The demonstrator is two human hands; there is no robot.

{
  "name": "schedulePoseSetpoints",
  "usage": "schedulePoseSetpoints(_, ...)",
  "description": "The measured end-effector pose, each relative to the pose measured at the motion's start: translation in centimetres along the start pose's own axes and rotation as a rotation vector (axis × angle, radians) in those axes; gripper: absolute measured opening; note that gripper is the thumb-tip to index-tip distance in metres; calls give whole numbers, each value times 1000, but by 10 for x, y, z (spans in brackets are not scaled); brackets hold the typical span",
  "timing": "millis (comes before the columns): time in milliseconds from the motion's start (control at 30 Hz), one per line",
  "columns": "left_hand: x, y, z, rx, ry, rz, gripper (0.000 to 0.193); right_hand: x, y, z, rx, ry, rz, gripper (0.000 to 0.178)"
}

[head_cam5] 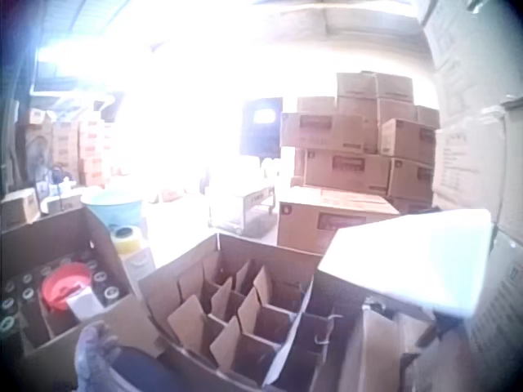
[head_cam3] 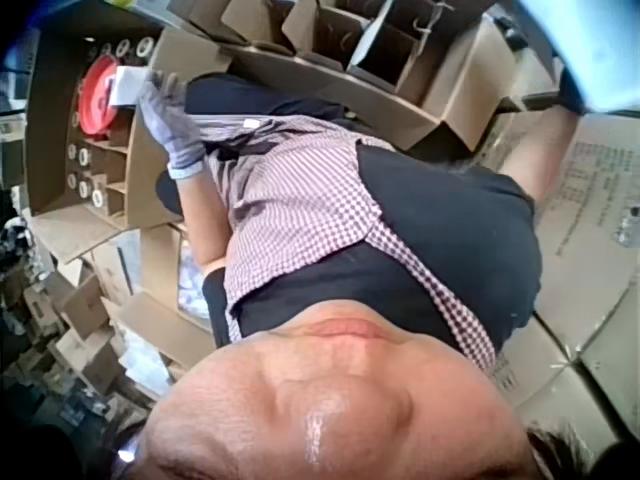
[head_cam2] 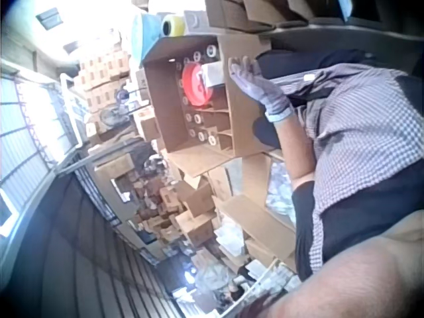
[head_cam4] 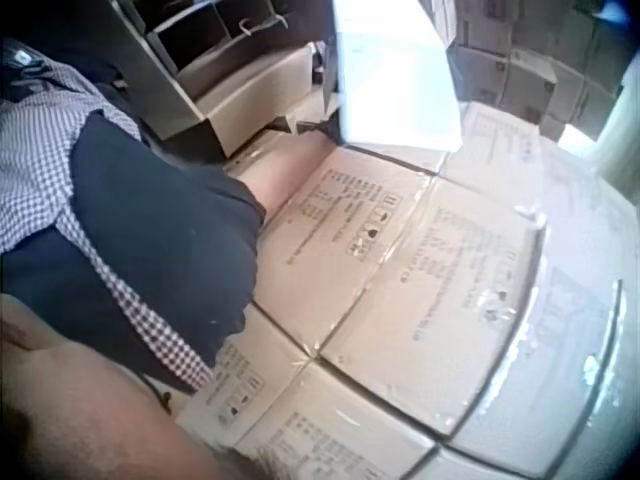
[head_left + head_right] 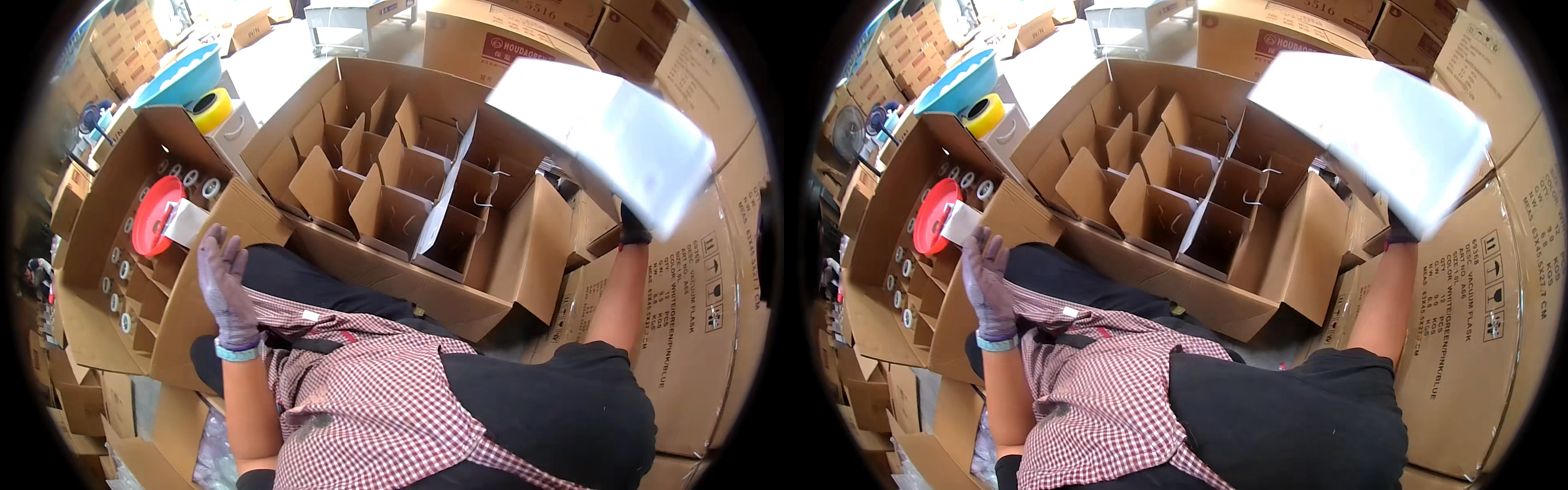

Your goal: The person assembles flat cardboard boxes by folding and interlocking the flaps. They then place the assembled boxes into a larger cardboard container.

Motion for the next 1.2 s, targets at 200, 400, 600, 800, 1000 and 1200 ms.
schedulePoseSetpoints(200, 7, -14, 1, 9, -18, -66, 51, -74, 3, -83, -17, -211, 954, 49)
schedulePoseSetpoints(400, 18, -30, 1, -32, -73, -84, 53, -12, 47, -95, -4, -295, 946, 35)
schedulePoseSetpoints(600, 38, -54, -7, -84, -121, -95, 55, -34, 92, -123, 226, -476, 1397, 35)
schedulePoseSetpoints(800, 44, -58, -5, -73, -146, -124, 55, -48, 169, -133, 312, -225, 747, 31)
schedulePoseSetpoints(1000, 41, -100, -5, -167, -170, -128, 55, -105, 100, -215, 158, -108, 639, 47)
schedulePoseSetpoints(1200, 47, -156, 12, -300, -194, -95, 55, -135, 117, -213, 328, 65, 172, 35)
Point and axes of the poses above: each hand's wrist, its own z-axis away from the middle knuckle, its own y-axis out of the palm, x = y × z, the point moved 6 cm from there along -z, towards the middle knuckle, and after that the axes turned 14 degrees about -z, right-handed, at the moved point
